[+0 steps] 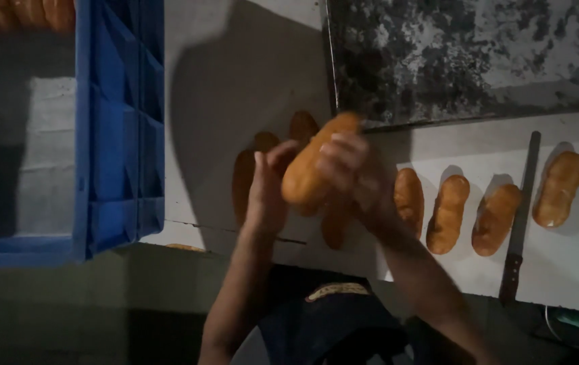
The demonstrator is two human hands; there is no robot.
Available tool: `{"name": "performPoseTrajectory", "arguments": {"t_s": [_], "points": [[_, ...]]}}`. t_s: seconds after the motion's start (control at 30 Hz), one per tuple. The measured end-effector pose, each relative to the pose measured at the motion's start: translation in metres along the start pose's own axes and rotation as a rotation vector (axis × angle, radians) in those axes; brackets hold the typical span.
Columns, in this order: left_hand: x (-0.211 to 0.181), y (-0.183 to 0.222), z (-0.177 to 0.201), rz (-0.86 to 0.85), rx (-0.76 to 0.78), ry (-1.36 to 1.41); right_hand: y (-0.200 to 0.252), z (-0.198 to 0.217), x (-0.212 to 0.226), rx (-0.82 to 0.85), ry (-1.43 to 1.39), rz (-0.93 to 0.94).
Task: Slice bread rolls and fill them with cream using a piping bag.
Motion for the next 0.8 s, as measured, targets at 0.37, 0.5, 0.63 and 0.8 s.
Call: {"name": "performPoseTrajectory", "arguments": {"t_s": [0.37, 0.5, 0.63, 0.8], "points": [[0.041, -0.005, -0.019, -0.115, -0.042, -0.243, 0.03, 0.004, -0.043, -0.123, -0.448, -0.088], [0.049, 0.0, -0.037, -0.379, -0.125, -0.535, 0.019, -0.011, -0.026, -0.161, -0.189, -0.174], [0.053, -0.005, -0.034, -0.285, -0.178, -0.418, 0.003, -0.004, -0.005, -0.176, -0.111, -0.129], [0.093, -0.02, -0.014, 0.065, -0.02, 0.165, 0.018, -0.013, -0.08, -0.296, -0.551, -0.458]]}}
Point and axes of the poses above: each hand's wrist, its own y-axis away from the middle knuckle, its own z-axis out of the back of the hand, x = y × z, the point moved 4 cm from there along -y, towards the middle knuckle, and after that the axes turned 10 degrees about z, right-handed, at the moved point
